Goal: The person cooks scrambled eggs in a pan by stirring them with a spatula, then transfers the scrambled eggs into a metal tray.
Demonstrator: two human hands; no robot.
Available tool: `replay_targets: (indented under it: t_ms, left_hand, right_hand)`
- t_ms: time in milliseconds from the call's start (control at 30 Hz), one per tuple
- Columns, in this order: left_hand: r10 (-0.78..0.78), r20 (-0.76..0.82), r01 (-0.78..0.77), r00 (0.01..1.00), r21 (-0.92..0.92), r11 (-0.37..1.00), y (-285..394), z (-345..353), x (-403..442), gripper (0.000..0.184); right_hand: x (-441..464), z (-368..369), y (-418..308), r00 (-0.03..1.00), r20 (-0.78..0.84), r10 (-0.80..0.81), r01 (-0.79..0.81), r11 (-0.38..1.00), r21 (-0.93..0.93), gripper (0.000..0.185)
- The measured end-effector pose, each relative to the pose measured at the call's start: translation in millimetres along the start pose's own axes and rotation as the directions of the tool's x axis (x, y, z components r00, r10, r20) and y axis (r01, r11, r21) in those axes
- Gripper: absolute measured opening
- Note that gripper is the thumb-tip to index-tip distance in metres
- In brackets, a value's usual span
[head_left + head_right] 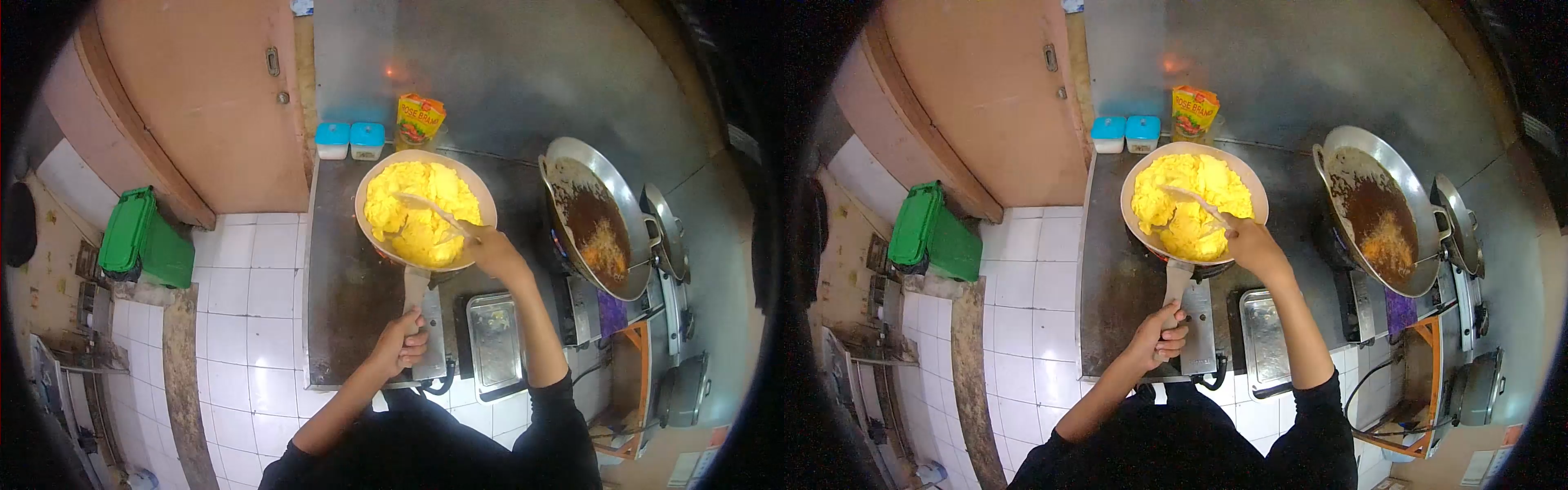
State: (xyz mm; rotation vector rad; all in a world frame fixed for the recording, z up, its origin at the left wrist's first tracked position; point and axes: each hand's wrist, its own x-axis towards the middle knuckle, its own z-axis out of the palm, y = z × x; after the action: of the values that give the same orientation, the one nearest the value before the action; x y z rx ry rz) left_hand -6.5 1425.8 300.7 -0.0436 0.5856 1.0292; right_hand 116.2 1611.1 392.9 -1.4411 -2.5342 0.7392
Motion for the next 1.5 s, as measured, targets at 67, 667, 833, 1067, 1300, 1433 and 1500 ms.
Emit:
replay_targets:
  t_ms: [67,667,833,1067,1300,1433,1500]
  left_hand:
    - [-0.005,-0.023,0.005,1.0,0.008,1.0,1,1,-1,0.027]
    - [0.006,-0.003,-0.006,1.0,0.005,1.0,2,3,-1,0.028]
    - [0.017,-0.058,-0.017,0.998,0.0,1.0,2,10,-3,0.028]
    - [0.023,0.005,-0.023,1.0,-0.005,1.0,0,2,-1,0.028]
    - [0.014,0.047,-0.014,0.999,0.001,1.0,1,0,0,0.028]
    - [0.02,0.041,-0.02,0.999,0.004,1.0,0,-3,2,0.027]
    - [0.019,0.041,-0.019,0.999,-0.001,1.0,-1,-3,2,0.027]
  right_hand:
    - [2,-6,8,0.999,0.013,0.034,-0.034,0.999,-0.004,0.04]
    - [-34,-49,-2,0.941,0.294,0.166,-0.3,0.809,0.505,0.037]
    - [-30,-28,-7,0.928,0.335,0.163,-0.333,0.765,0.551,0.036]
    - [-21,-9,-8,0.929,0.309,0.205,-0.35,0.758,0.55,0.036]
    - [-5,-1,-5,0.925,0.358,0.129,-0.348,0.669,0.657,0.03]
    - [-1,0,-12,0.916,0.384,0.117,-0.364,0.644,0.672,0.029]
    - [1,1,-13,0.916,0.385,0.11,-0.363,0.638,0.68,0.028]
